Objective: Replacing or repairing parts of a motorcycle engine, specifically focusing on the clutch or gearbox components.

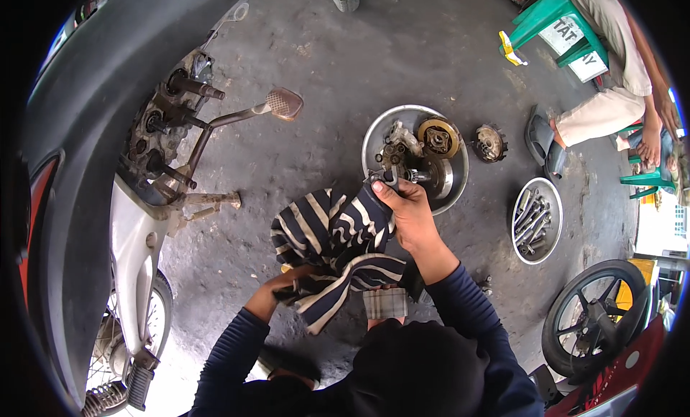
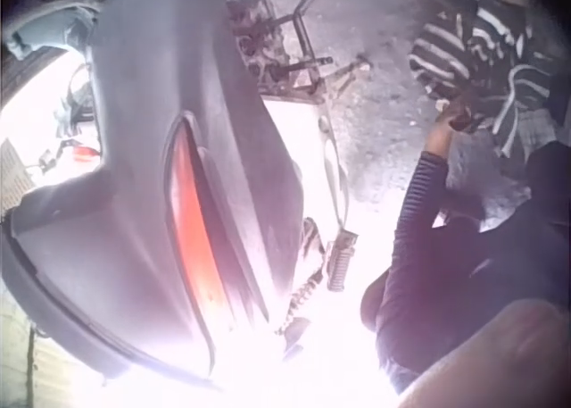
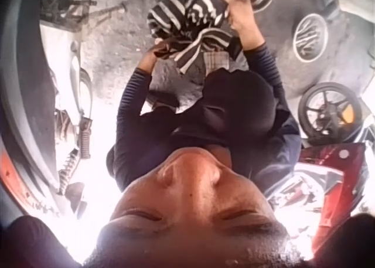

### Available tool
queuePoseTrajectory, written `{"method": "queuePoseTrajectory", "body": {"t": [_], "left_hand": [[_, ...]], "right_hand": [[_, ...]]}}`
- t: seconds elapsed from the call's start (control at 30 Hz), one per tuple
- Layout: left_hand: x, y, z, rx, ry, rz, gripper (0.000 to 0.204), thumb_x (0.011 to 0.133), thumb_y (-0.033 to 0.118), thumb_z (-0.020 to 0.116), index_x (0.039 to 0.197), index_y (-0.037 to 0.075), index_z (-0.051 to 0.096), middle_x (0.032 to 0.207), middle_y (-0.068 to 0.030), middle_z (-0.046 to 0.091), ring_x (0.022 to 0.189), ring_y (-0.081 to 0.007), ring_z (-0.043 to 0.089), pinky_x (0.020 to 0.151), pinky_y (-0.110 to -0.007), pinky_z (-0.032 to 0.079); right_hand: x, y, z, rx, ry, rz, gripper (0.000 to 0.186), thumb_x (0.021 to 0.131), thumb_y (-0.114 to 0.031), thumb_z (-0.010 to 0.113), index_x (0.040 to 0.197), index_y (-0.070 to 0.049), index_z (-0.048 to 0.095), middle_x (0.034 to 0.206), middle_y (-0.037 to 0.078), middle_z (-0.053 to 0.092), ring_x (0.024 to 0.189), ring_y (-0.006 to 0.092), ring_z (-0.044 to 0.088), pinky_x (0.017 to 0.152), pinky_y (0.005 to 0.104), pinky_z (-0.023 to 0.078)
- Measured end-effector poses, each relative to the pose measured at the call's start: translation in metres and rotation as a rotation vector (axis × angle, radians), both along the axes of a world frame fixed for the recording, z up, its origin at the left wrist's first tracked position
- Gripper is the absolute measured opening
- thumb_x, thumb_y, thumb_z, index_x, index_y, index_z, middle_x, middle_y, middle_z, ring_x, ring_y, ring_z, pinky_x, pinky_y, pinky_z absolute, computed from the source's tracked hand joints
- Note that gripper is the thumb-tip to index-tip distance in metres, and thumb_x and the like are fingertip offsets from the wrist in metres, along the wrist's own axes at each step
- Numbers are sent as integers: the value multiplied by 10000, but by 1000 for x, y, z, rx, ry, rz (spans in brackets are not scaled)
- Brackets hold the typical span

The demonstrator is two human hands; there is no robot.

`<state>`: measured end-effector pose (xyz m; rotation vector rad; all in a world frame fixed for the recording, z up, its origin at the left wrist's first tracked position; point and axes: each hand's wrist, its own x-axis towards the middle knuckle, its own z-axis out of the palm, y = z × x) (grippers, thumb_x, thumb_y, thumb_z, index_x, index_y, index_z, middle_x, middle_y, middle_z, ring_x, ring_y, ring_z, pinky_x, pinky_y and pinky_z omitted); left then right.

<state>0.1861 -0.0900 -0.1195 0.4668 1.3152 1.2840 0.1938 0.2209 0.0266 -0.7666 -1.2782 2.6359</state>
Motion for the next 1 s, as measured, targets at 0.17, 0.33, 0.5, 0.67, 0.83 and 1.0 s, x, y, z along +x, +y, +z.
{"method": "queuePoseTrajectory", "body": {"t": [0.17,0.33,0.5,0.67,0.83,1.0], "left_hand": [[39,33,24,242,-725,332,589,887,101,686,1431,100,459,1450,-71,485,1270,-212,512,1081,-367,417],[-30,70,116,261,155,622,395,872,129,702,1239,30,593,1243,-94,627,1149,-201,595,1005,-346,477],[6,86,86,448,51,690,523,878,105,692,1351,13,489,1325,-103,569,1180,-198,577,986,-338,493],[15,63,65,475,-185,502,694,878,125,700,1464,6,347,1430,-115,469,1286,-211,483,1037,-372,454],[37,64,63,595,-454,681,633,905,126,667,1452,15,367,1401,-113,491,1250,-210,514,1022,-367,471],[30,59,65,354,539,611,461,911,76,657,1344,28,505,1300,-89,572,1146,-182,577,963,-342,507]], "right_hand": [[15,2,-25,-19,-61,-92,112,879,-54,705,988,-33,706,909,30,714,779,104,670,721,249,543],[36,11,-13,228,-38,159,128,902,-116,698,976,-12,690,876,-8,671,790,74,622,745,238,503],[24,-36,0,1109,41,603,151,903,-99,627,930,49,623,809,169,625,720,293,626,646,335,474],[9,-32,15,1304,38,867,177,880,-92,591,969,61,611,896,245,638,831,466,587,693,438,492],[14,-34,18,1097,105,1050,247,884,-169,573,1027,26,624,906,249,642,889,447,604,774,486,478],[20,-40,2,817,-1,957,265,864,-219,591,973,13,657,812,224,645,787,425,630,712,457,487]]}}
